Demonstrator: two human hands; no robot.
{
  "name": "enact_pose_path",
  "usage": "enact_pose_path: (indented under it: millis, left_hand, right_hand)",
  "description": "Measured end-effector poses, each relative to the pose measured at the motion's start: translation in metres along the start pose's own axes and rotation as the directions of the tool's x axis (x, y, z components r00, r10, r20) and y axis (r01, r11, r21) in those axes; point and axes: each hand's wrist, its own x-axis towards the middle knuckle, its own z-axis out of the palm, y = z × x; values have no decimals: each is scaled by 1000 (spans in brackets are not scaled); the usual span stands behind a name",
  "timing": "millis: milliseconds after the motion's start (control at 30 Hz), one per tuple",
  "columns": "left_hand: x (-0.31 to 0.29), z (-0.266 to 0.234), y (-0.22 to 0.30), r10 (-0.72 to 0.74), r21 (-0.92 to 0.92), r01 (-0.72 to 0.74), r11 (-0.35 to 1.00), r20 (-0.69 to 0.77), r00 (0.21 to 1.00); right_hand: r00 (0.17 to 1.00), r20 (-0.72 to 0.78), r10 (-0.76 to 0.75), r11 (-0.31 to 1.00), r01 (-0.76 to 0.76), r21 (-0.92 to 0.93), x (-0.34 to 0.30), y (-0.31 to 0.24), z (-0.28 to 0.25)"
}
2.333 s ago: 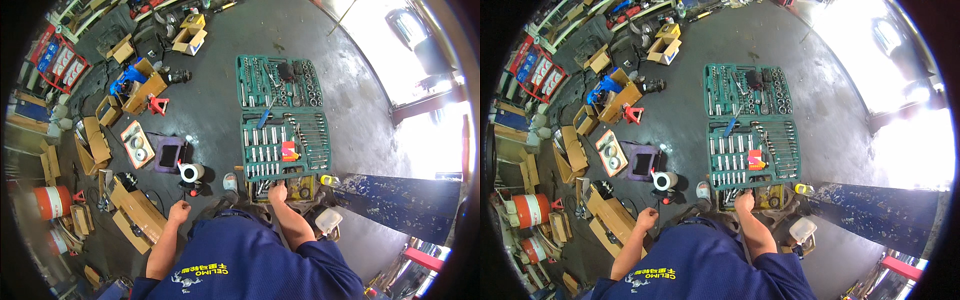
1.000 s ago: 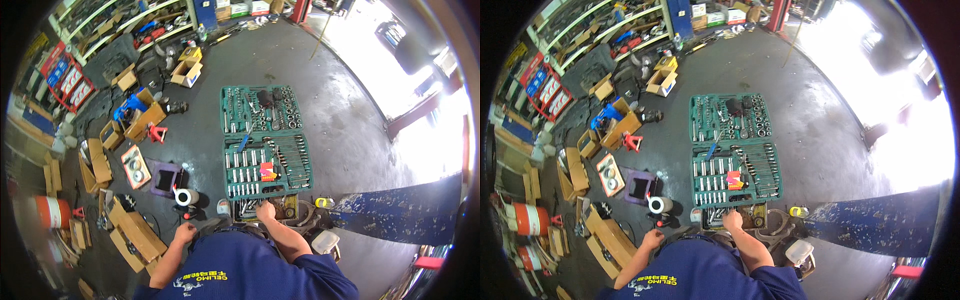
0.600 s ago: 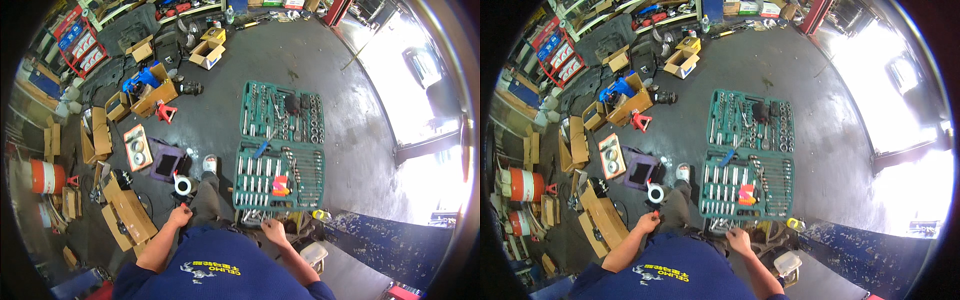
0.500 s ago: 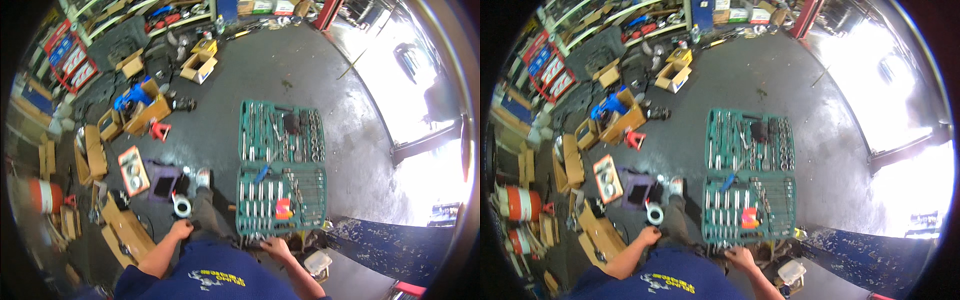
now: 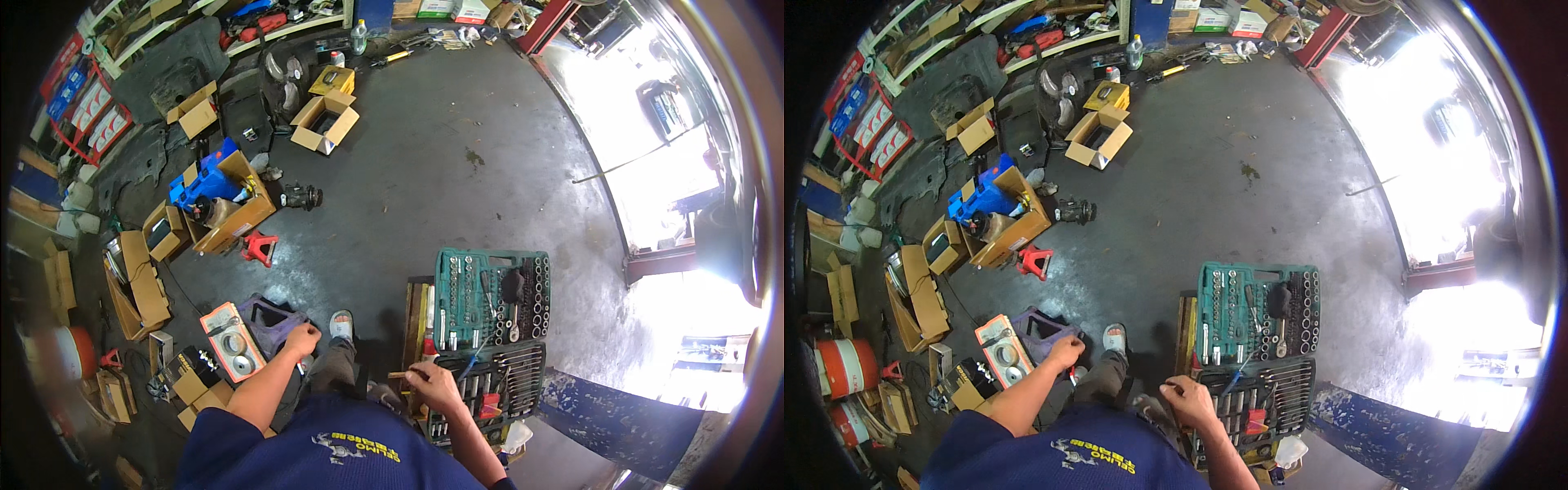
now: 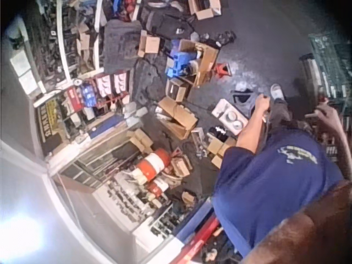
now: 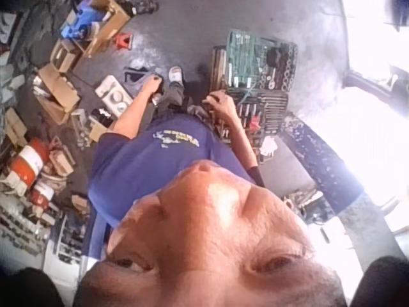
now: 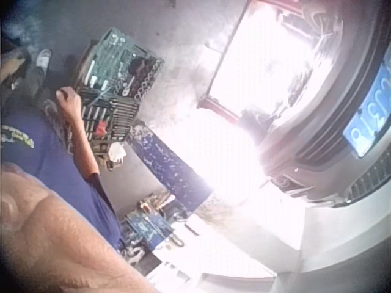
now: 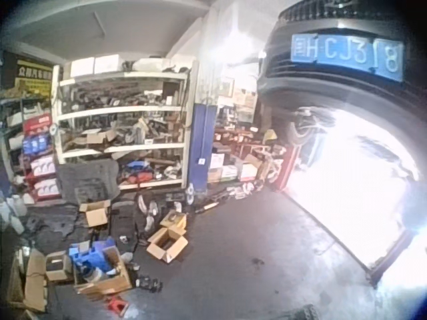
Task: The person selects a socket from a tool tray, walks to a car with the hood open, and removes the air filter housing cover. They take out the old air filter, place it aside, and then use a socket wrench to tighten a bolt in the engine bay.
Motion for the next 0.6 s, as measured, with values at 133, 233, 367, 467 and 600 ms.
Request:
enact_pose_path:
  millis: [133,233,367,467,600]
  left_hand:
    - [44,-45,17,98,72,-93,993,-78,992]
    - [76,-70,28,57,52,-55,997,-36,998]
    - [132,-97,50,-23,121,24,992,-11,1000]
    - [193,-126,78,-121,-24,120,992,-61,991]
    - [263,-181,144,-191,-10,194,981,-215,958]
  right_hand:
    - [994,-108,26,994,-15,106,41,-25,-10]
    - [993,-106,60,984,-41,173,75,-40,-17]
    - [987,11,159,980,-160,122,146,-61,-25]
    - [993,79,82,988,-92,125,218,-77,-49]
    - [994,81,-71,997,69,38,331,-120,-113]
